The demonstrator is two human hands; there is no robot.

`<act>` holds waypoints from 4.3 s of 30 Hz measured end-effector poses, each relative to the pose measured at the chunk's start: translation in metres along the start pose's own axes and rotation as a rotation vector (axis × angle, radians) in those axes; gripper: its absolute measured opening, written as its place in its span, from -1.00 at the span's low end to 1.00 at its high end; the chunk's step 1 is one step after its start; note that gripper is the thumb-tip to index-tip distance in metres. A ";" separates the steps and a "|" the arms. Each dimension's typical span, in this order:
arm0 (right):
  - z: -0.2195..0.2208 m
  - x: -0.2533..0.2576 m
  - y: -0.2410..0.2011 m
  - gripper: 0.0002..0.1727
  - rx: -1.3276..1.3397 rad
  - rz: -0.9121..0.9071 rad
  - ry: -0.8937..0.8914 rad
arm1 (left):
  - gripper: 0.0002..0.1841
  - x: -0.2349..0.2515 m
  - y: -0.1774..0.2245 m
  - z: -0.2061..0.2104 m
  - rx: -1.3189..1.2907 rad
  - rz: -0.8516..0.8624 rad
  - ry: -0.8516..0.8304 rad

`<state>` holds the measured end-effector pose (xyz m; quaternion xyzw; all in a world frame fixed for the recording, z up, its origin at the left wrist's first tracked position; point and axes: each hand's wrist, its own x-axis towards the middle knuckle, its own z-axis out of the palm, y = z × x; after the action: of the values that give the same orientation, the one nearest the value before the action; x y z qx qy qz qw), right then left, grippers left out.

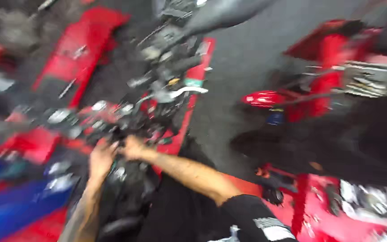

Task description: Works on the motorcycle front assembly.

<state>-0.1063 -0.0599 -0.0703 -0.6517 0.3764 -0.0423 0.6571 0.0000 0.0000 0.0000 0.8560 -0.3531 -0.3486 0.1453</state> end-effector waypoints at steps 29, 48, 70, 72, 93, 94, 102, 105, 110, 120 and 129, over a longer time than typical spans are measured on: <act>-0.009 0.034 -0.007 -0.59 0.251 0.314 -0.211 | 0.03 0.038 -0.093 0.016 -0.396 0.204 -0.135; -0.009 0.045 -0.008 -0.50 -0.159 0.220 -0.289 | -0.36 0.052 -0.111 0.007 -0.207 0.342 -0.190; -0.004 0.026 0.012 -0.64 0.140 0.191 -0.171 | -0.78 0.071 -0.087 0.022 0.158 0.233 0.110; -0.002 0.020 0.016 -0.66 0.119 0.155 -0.132 | -0.70 0.069 -0.090 0.019 -0.031 0.202 -0.024; 0.033 0.007 0.007 -0.50 -1.218 -0.445 0.242 | -0.84 0.072 -0.105 0.025 -0.263 0.349 -0.010; 0.037 0.011 0.006 -0.49 -1.216 -0.415 0.254 | -0.85 0.074 -0.106 0.025 -0.233 0.364 0.006; 0.029 0.017 -0.012 -0.52 -1.148 -0.244 0.084 | -0.83 0.059 -0.091 0.020 0.073 0.338 0.031; 0.029 0.027 -0.021 -0.57 -1.174 -0.189 0.048 | -0.85 0.059 -0.093 0.024 0.067 0.334 0.078; 0.027 0.029 -0.014 -0.67 -1.256 -0.264 0.060 | -0.84 0.064 -0.100 0.028 -0.012 0.355 0.068; 0.018 0.021 -0.032 -0.73 -1.217 -0.242 -0.073 | -0.76 0.055 -0.088 0.028 -0.121 0.292 0.064; -0.001 0.015 -0.013 -0.69 -1.302 -0.490 -0.087 | -0.74 0.052 -0.071 0.036 -0.029 0.150 0.134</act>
<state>-0.0907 -0.0711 -0.0650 -0.9803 0.1406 0.0710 0.1189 0.0364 0.0138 -0.0866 0.8465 -0.4003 -0.2837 0.2066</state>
